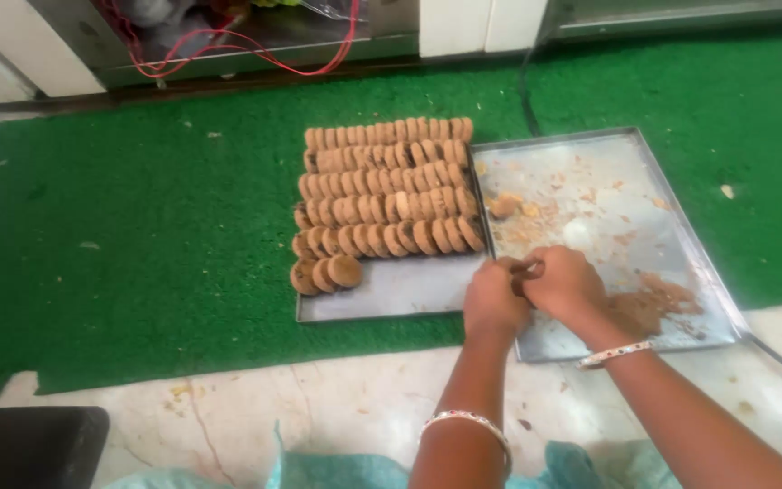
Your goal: Organizing and aligning biscuits on a tray in a bakery production area.
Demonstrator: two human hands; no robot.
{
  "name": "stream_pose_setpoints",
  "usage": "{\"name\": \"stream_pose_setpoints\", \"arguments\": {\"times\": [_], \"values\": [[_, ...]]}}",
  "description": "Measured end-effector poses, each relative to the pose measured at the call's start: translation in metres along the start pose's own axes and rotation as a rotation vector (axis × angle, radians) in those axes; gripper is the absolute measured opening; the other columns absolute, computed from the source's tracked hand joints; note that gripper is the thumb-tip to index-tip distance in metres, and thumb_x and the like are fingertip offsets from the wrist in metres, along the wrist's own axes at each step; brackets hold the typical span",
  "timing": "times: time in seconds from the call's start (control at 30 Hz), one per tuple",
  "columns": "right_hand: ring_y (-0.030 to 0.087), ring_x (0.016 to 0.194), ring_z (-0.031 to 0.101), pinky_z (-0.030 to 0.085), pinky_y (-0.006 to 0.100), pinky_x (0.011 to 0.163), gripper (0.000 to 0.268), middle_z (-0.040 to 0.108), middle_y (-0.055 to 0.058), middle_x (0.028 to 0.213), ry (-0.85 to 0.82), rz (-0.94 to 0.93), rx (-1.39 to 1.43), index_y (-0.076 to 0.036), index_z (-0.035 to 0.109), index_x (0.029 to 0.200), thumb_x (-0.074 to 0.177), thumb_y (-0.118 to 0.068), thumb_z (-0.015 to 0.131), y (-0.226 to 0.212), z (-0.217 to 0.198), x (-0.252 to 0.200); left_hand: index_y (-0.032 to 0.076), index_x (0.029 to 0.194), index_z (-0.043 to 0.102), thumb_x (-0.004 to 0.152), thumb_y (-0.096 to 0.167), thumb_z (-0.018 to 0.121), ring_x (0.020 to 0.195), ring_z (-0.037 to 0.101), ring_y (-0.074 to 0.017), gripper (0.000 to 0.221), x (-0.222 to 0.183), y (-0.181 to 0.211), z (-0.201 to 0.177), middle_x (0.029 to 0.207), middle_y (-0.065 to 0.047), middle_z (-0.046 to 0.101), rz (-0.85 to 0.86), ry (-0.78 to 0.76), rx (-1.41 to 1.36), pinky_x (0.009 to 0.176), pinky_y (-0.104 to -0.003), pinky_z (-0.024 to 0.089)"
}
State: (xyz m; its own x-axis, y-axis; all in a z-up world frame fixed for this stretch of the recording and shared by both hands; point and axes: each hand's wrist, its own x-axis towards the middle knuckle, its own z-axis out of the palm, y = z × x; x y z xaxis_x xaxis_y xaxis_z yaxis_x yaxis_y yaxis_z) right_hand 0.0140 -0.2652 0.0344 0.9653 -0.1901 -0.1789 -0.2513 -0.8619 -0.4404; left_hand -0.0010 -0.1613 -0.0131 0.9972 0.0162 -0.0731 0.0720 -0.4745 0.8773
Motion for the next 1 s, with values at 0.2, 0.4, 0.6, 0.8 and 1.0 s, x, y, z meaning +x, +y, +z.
{"name": "stream_pose_setpoints", "arguments": {"times": [0.2,0.4,0.6,0.8,1.0], "values": [[0.028,0.083,0.078,0.059,0.039,0.073,0.024,0.08,0.012,0.09,0.079,-0.143,0.211,-0.018,0.082,0.101,0.078,-0.023,0.076,-0.054,0.035,0.001,0.018,0.113,0.071,0.075,0.001,0.075,0.102,0.073,-0.0286,0.041,0.002,-0.011,-0.076,0.12,-0.009,0.068,-0.013,0.077,-0.069,0.088,-0.041,0.057],[0.028,0.075,0.073,0.057,0.039,0.069,0.023,0.074,0.013,0.08,0.142,-0.292,0.256,-0.006,0.078,0.09,0.071,-0.018,0.082,-0.095,0.097,0.011,0.01,0.12,0.063,0.076,0.0,0.072,0.12,0.057,-0.037,0.046,0.005,-0.064,-0.121,0.127,-0.015,0.059,-0.088,0.396,0.241,0.096,-0.046,0.051],[0.029,0.073,0.069,0.055,0.039,0.069,0.029,0.07,0.014,0.081,0.137,-0.354,0.334,-0.004,0.074,0.097,0.07,-0.011,0.081,-0.127,0.135,0.006,0.0,0.106,0.061,0.076,0.019,0.082,0.118,0.056,-0.0425,0.041,0.018,-0.119,-0.154,0.123,-0.022,0.058,-0.124,0.674,0.332,0.091,-0.05,0.052],[0.03,0.074,0.068,0.054,0.04,0.069,0.018,0.068,0.015,0.081,0.17,-0.431,0.344,-0.002,0.072,0.09,0.073,-0.007,0.078,-0.142,0.149,0.001,0.017,0.088,0.077,0.081,0.009,0.071,0.101,0.071,-0.033,0.012,0.024,-0.157,-0.181,0.106,-0.009,0.074,-0.207,0.449,0.299,0.088,-0.046,0.058],[0.03,0.072,0.068,0.054,0.041,0.068,0.03,0.069,0.015,0.076,0.122,-0.397,0.341,-0.002,0.069,0.097,0.071,-0.01,0.083,-0.149,0.15,-0.009,0.017,0.087,0.075,0.078,0.014,0.078,0.098,0.07,-0.032,0.01,0.025,-0.141,-0.195,0.105,-0.009,0.071,-0.26,0.35,0.414,0.085,-0.046,0.057]]}}
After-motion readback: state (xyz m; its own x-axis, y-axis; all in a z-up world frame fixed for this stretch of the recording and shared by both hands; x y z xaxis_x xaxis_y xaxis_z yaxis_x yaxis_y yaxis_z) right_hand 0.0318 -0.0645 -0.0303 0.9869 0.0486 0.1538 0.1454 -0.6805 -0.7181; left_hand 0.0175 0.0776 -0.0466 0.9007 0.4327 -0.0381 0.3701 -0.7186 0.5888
